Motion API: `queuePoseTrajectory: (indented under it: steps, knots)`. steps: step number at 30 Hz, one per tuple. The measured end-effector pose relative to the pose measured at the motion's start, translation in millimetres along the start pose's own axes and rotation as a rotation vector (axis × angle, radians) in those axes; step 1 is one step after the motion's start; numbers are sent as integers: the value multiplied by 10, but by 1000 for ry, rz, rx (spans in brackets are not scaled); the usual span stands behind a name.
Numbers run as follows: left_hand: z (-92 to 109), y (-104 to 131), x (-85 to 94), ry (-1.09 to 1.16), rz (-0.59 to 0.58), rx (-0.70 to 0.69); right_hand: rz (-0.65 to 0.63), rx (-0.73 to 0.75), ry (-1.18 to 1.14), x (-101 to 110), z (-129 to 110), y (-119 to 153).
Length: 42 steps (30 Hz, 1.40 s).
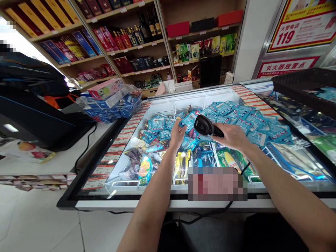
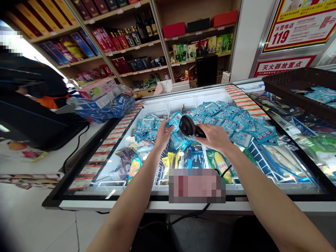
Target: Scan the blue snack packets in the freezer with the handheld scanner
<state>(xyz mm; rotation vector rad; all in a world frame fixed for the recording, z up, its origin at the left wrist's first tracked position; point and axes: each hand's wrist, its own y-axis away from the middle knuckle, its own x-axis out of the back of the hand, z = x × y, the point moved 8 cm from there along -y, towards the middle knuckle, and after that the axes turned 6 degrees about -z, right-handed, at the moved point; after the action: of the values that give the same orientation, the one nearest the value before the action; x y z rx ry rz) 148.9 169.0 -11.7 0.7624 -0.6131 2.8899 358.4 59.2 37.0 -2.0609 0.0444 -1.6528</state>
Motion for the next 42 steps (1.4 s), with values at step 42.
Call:
queuePoseTrajectory:
  steps: [42]
  knots:
    - [-39,4,-40,-1,-31,2,-40,52,-43,-35,-3,-7]
